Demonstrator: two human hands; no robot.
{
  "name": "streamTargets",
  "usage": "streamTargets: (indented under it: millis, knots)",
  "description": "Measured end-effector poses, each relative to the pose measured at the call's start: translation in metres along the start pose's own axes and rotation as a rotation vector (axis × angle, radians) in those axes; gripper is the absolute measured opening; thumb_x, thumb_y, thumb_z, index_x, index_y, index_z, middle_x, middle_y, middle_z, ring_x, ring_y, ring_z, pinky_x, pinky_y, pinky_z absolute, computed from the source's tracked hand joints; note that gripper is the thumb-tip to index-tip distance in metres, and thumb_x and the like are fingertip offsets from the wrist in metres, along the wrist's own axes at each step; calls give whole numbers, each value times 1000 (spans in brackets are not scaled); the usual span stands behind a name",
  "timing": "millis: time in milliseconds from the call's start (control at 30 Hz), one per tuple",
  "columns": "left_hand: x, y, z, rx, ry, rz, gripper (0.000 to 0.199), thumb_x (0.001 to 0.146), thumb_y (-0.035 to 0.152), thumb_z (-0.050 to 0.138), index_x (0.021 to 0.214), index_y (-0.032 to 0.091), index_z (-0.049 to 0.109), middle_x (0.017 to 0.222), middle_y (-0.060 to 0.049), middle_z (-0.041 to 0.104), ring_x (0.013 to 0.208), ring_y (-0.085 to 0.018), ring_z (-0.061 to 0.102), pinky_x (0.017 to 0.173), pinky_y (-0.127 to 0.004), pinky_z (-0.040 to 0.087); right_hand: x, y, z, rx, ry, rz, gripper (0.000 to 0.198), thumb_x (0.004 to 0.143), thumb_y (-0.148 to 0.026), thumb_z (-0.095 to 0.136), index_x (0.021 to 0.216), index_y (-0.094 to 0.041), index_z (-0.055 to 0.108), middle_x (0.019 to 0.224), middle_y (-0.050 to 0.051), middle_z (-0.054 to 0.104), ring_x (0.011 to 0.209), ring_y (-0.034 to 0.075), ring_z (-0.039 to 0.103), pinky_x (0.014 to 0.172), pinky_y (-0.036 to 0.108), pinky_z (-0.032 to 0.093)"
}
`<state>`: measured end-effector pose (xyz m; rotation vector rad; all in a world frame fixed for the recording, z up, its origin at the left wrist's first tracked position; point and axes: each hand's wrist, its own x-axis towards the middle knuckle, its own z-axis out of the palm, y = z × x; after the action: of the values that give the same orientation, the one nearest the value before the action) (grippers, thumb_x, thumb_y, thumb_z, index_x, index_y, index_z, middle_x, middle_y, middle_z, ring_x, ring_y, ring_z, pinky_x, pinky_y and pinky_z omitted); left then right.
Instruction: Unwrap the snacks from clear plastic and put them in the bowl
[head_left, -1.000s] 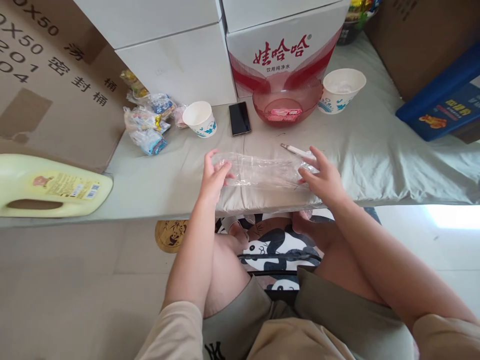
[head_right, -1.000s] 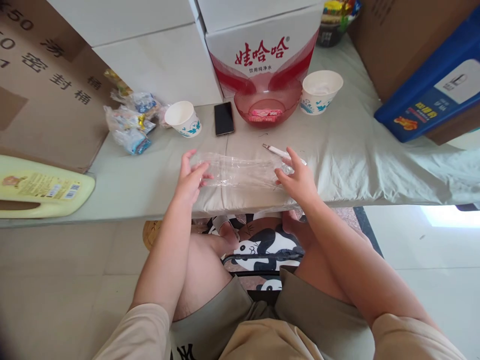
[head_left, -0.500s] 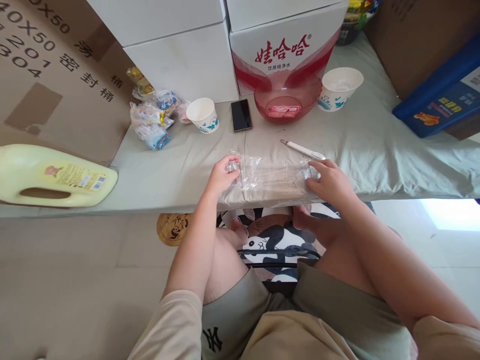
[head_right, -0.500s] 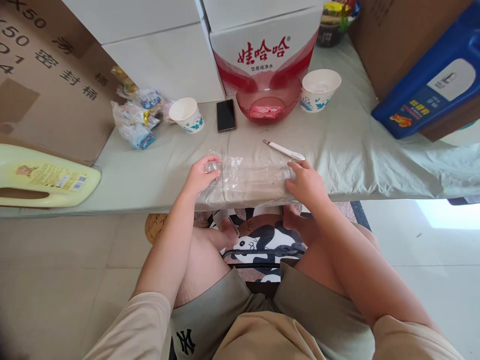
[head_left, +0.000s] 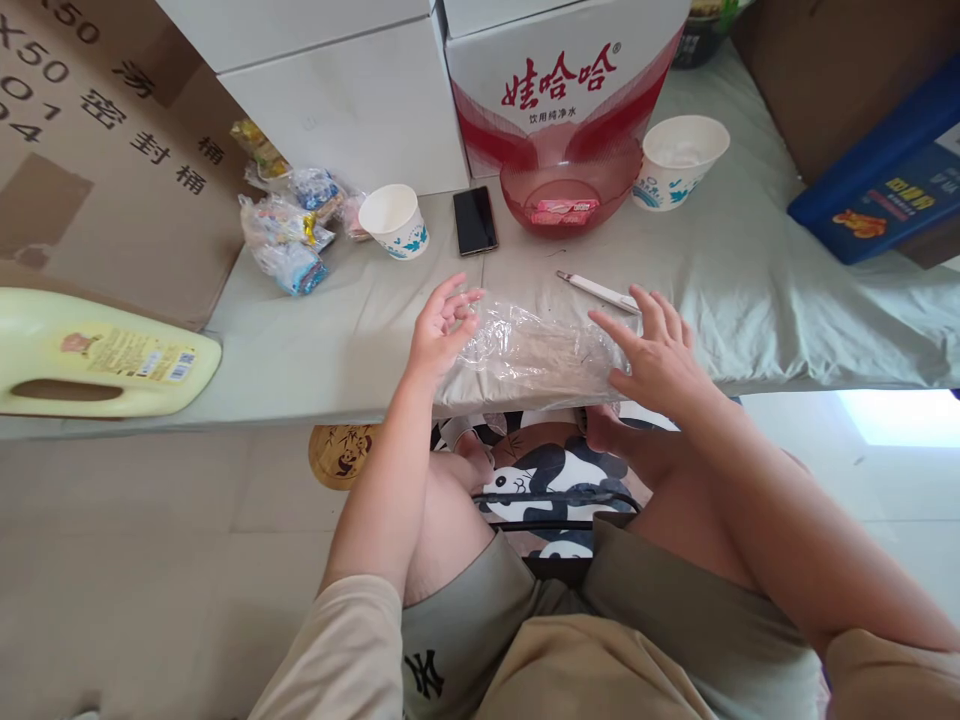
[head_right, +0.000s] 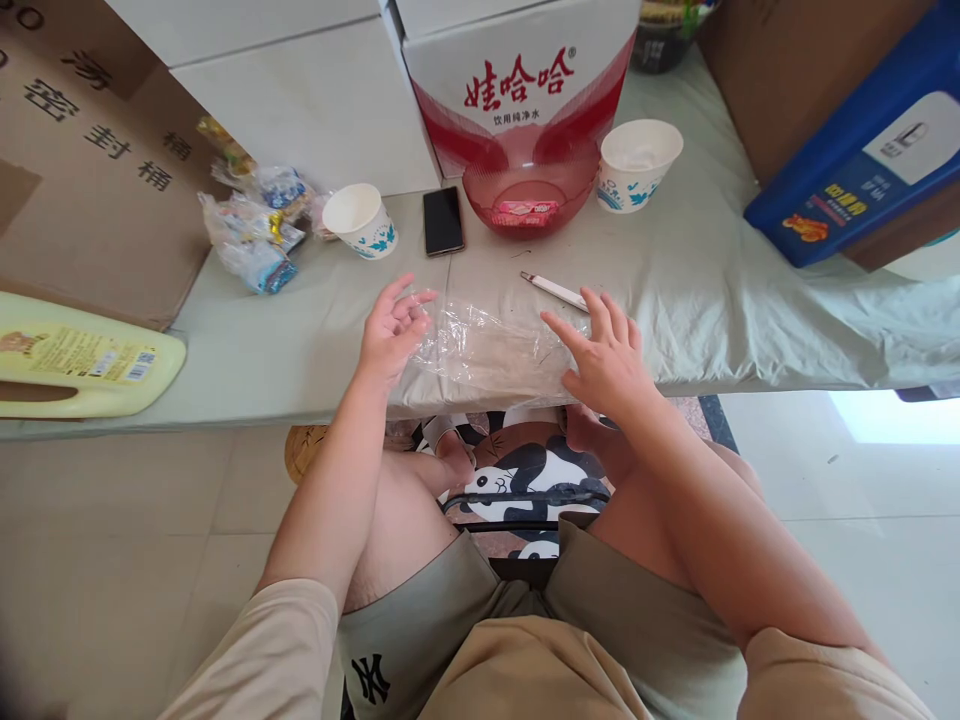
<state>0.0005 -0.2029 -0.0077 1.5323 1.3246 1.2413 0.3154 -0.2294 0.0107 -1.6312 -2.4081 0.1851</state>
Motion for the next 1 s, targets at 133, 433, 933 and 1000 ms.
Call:
streamTargets:
  millis: [133, 433, 933, 1000]
  knots:
    - [-3, 16, 4, -9, -3, -261, 68, 83, 27, 72, 145, 33, 46, 117, -8, 73, 82, -13, 66, 72, -26, 53, 15, -5, 4, 185, 75, -95, 37, 92, -33, 49, 122, -24, 69, 137, 13, 63, 130, 36, 53, 107, 56, 39]
    - [-1, 9, 3, 73, 38, -269, 73, 81, 14, 70, 146, 30, 42, 118, -7, 73, 81, -10, 63, 81, -27, 53, 48, -16, 27, 32, 7, -154, 25, 87, -34, 58, 101, -25, 76, 102, 11, 72, 109, 33, 58, 106, 53, 32]
    - [17, -4, 8, 140, -46, -257, 62, 80, 18, 70, 139, 30, 53, 99, -3, 76, 76, -11, 63, 76, -26, 51, 34, -5, 6, 83, 77, -33, 24, 95, -33, 48, 100, -22, 69, 92, 8, 75, 92, 27, 65, 90, 42, 37]
    - [18, -2, 10, 134, -49, -272, 61, 80, 17, 70, 138, 31, 55, 101, -3, 76, 74, -11, 62, 75, -26, 51, 33, -3, 9, 71, 43, -20, 26, 92, -35, 52, 108, -23, 68, 90, 8, 74, 92, 28, 65, 87, 42, 36]
